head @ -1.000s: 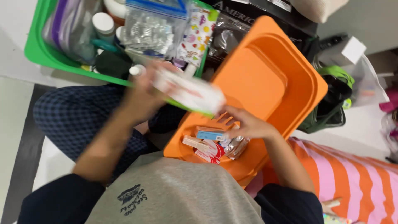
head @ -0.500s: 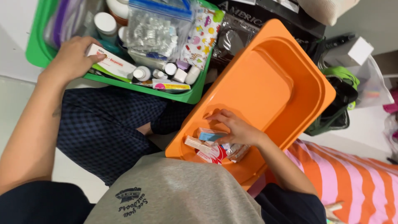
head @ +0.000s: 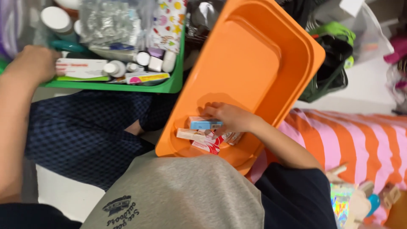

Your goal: The person sits on the floor and transfers various medical supplies, including pill bottles, boxes, and small pouches, from an orange bin into a green bin. They open a small green pouch, remove its contents, and place them into the green bin. The person continues sorting items, including blister packs and plastic bags, into the green bin.

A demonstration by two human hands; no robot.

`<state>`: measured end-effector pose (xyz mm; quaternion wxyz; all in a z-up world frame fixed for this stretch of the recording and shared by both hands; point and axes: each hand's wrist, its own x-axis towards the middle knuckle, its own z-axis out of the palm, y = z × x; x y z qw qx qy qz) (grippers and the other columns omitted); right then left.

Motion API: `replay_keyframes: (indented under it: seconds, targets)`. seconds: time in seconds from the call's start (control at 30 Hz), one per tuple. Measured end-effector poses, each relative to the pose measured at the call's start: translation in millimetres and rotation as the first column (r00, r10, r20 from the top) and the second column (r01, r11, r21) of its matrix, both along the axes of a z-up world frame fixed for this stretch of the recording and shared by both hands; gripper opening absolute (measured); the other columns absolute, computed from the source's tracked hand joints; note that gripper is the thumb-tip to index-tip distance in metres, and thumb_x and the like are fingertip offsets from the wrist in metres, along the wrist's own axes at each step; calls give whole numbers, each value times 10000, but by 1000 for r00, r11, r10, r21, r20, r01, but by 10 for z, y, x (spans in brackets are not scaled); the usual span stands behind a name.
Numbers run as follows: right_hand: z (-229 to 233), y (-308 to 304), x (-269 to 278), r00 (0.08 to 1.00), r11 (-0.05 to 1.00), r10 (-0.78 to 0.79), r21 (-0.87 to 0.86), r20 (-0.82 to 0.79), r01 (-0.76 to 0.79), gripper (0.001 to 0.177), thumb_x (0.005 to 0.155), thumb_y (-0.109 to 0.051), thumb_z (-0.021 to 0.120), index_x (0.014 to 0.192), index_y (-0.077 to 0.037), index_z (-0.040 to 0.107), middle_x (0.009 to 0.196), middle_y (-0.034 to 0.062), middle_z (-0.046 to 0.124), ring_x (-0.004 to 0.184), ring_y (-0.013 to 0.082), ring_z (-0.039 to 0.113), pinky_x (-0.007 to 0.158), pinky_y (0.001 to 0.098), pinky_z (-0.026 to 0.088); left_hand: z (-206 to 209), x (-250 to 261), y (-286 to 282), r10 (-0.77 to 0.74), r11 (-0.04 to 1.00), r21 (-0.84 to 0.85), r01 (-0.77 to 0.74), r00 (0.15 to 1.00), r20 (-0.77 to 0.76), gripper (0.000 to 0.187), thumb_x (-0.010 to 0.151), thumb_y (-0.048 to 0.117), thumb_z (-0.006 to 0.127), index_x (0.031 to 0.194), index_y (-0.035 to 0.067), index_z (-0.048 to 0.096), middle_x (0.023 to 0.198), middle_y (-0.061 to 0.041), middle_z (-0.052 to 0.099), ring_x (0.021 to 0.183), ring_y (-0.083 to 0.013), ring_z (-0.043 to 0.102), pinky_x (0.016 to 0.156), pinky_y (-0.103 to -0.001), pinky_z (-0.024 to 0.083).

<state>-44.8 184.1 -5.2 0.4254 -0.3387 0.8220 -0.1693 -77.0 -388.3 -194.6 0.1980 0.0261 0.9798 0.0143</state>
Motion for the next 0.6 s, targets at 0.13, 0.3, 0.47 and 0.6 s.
replay_keyframes:
  seconds: [0.13,0.3,0.47,0.6]
  targets:
    - [-112,-8,125,1000,998,-13,-55,20,14,844,598,-229,934,1312,-45,522,1244,184,582,1142,399,602,951,473,511,327,153,466,-76,997,-2,80,943,-325,558,825,357,844,1303,98,713,1143,-211,734,981,-369,722,875,-486,590]
    - [-46,-33,108,997,997,-78,-26,27,79,754,639,-272,933,1241,-51,538,1192,164,630,1103,384,639,873,482,521,-799,57,21,62,930,367,-29,995,-78,656,654,283,961,1250,79,779,1104,-210,774,931,-316,769,919,-393,600]
    - [-142,-45,149,996,996,-89,-6,-14,89,645,694,-268,908,1176,-35,549,1081,158,690,1016,387,685,831,477,539,-586,194,142,118,822,564,82,944,-308,525,846,83,809,1335,-5,641,1192,-199,653,1049,-336,674,957,-411,565]
    - [-142,-61,126,997,996,-61,-66,37,63,627,750,-197,857,1252,-13,529,1049,198,685,990,418,673,811,492,529,1924,731,1807,76,816,461,350,724,-685,193,1114,-13,672,1259,32,553,1268,-156,634,1190,-308,618,1024,-401,525]
